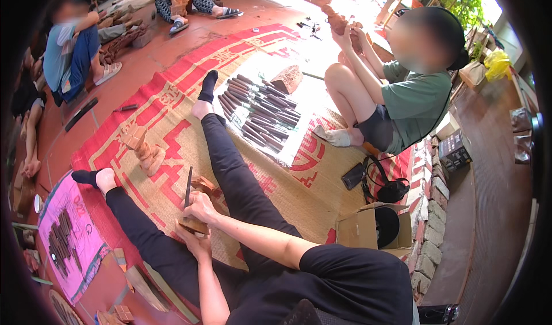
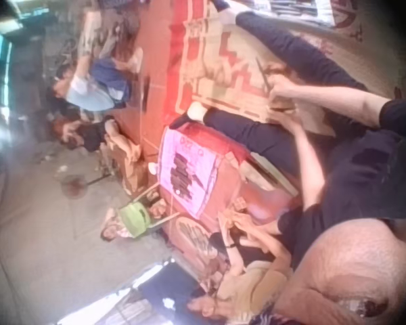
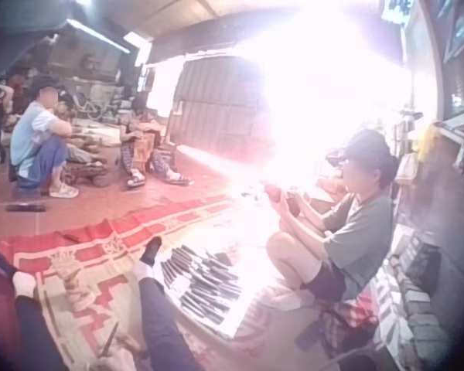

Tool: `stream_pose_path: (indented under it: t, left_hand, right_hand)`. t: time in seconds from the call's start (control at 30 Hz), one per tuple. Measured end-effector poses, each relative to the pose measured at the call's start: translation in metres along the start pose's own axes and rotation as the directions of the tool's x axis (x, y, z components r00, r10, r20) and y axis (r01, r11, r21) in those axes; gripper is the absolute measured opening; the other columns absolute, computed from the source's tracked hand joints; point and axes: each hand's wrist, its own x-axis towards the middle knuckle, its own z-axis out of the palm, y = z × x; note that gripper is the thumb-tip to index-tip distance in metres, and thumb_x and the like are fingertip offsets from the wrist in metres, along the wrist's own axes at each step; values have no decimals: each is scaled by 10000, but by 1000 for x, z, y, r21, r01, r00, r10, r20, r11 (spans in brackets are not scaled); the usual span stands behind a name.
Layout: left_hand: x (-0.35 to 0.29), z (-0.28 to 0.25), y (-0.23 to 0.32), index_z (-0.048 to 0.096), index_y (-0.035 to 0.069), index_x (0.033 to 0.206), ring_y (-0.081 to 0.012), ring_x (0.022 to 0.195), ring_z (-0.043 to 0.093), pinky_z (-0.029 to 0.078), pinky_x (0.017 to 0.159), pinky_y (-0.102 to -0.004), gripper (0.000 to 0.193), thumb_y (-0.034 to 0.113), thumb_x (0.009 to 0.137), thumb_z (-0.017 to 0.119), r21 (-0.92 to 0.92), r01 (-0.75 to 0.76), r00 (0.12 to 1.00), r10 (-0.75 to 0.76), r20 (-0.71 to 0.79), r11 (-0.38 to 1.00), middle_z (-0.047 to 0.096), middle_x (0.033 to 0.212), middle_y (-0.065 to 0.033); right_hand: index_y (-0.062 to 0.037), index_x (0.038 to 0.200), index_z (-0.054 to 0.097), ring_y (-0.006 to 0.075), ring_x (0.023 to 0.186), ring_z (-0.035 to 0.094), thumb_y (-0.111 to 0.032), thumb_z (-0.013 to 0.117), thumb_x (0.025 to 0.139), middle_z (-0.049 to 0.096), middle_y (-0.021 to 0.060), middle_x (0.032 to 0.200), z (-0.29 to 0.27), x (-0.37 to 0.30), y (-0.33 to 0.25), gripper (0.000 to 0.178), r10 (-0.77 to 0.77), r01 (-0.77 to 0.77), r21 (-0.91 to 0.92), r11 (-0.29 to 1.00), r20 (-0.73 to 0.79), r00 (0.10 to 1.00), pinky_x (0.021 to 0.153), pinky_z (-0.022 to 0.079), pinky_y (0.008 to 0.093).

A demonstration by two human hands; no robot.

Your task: The person sits on the floor and carves a small wooden object using a chisel held in the right hand while stabilizing the piece with the left hand. The person repeatedly shaves and shapes the wood, occasionally rotating it to access different sides.

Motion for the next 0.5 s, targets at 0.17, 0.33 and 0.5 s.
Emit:
stream_pose_path:
  t: [0.17,0.33,0.5]
  left_hand:
    - [-3,6,-2,177,35,1482,-455,1294,404,421,1024,-497,1053,76,652,824,53,-116,993,117,-28,992,330,1435,-253]
    - [-3,0,5,184,30,1479,-458,1294,404,419,1028,-490,1030,65,663,811,-33,15,1000,-14,22,999,344,1422,-256]
    - [-2,6,-4,174,30,1484,-457,1283,419,432,1011,-489,1029,75,673,805,30,-89,996,90,-27,996,346,1420,-254]
  right_hand:
    - [-43,792,716,283,932,622,-282,749,565,676,117,882,-10,1,18,331,-57,49,-160,986,-51,997,826,480,383]
    - [-20,787,714,282,940,635,-251,742,589,690,118,867,-4,1,10,306,-6,5,-63,998,-19,1000,850,481,374]
    - [-20,588,635,322,786,609,-243,696,509,603,139,654,12,7,18,245,-273,262,-158,952,-49,961,732,466,417]
